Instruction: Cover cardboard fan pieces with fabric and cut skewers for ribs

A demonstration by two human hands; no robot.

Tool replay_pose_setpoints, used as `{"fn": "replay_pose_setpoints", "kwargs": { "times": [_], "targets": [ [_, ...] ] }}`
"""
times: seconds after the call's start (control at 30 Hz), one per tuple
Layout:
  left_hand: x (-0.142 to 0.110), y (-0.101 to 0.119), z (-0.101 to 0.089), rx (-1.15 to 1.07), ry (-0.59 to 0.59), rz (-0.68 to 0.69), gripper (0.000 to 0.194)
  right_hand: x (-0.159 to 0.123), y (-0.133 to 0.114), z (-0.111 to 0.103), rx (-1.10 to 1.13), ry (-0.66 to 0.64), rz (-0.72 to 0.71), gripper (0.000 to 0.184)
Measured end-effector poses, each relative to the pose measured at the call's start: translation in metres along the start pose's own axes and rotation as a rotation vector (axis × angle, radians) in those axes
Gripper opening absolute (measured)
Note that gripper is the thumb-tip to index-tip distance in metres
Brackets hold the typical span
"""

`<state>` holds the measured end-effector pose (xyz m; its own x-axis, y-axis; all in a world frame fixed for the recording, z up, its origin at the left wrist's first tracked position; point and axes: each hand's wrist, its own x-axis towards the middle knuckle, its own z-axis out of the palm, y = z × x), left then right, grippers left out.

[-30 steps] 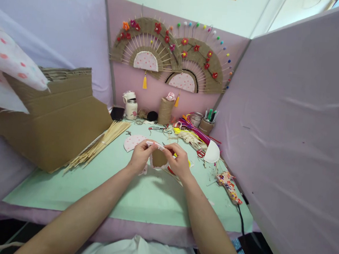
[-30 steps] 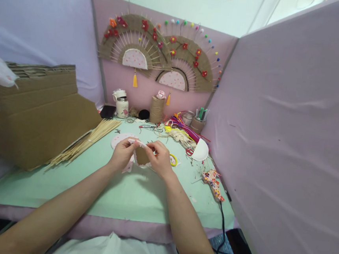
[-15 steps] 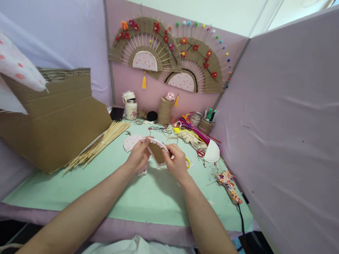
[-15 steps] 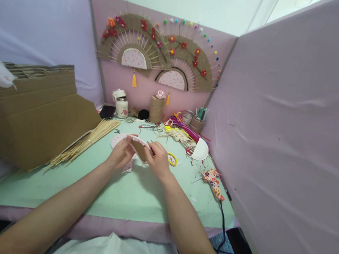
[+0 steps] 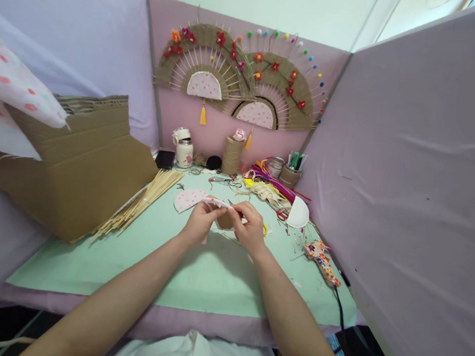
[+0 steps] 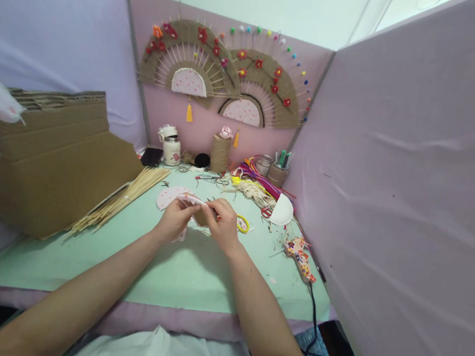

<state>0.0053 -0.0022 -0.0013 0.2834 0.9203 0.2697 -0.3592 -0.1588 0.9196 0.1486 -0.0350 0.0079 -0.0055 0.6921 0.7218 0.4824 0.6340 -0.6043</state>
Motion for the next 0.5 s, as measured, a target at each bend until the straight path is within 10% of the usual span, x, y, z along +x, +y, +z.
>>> {"fn": "replay_pose_setpoints", "kwargs": {
  "times": [0.5],
  "targets": [
    [0.001, -0.003, 0.001, -0.131, 0.093, -0.064, 0.037, 0.0, 0.005, 0.003, 0.083, 0.037, 0.159, 0.025]
  ]
}}
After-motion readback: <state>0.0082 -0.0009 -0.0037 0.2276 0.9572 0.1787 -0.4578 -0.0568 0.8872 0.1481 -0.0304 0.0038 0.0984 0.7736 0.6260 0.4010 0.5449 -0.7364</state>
